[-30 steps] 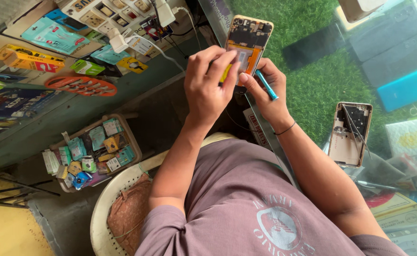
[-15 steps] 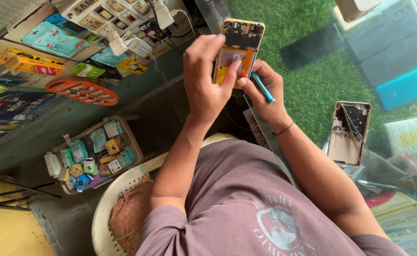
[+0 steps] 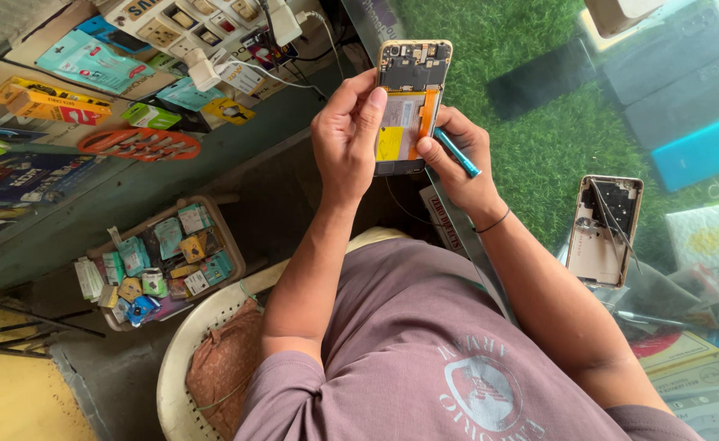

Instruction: The person repairs a smartphone at a glass counter, prying the screen open with a metal tool, lifting the display, and working on the internal battery and components with a screwdriver. They hold the opened phone, press on the battery, and continue prying and unscrewing inside the chassis.

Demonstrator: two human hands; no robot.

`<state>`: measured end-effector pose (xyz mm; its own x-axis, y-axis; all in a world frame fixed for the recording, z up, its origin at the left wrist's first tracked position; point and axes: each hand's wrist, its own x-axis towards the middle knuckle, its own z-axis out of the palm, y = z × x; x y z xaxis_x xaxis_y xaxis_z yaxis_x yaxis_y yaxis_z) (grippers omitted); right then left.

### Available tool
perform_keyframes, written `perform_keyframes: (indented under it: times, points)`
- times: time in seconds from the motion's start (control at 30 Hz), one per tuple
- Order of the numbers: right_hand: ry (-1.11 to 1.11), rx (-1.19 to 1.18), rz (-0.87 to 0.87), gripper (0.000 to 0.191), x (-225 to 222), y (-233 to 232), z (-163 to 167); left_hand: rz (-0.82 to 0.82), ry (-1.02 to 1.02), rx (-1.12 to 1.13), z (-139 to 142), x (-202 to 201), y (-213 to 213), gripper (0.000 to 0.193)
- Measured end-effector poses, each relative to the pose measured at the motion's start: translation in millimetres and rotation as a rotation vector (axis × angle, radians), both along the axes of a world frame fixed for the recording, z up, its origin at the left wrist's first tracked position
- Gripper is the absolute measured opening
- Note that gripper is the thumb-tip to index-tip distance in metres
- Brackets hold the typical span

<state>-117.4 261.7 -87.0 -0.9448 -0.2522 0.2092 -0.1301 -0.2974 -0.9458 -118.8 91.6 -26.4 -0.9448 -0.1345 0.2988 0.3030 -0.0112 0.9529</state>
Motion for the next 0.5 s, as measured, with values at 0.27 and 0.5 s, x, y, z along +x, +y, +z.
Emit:
perform_keyframes:
  times: [0.27, 0.5]
  points:
    - [-0.016, -0.023, 0.013, 0.022, -1.0, 0.7, -0.8, 0.000, 0.023, -0.033, 5.1, 0.1, -2.3, 0.026]
    - [-0.006, -0.016, 0.012, 0.023, -1.8, 1.9, 0.2, -0.001, 0.028, -0.053, 6.9, 0.0, -2.1, 0.026]
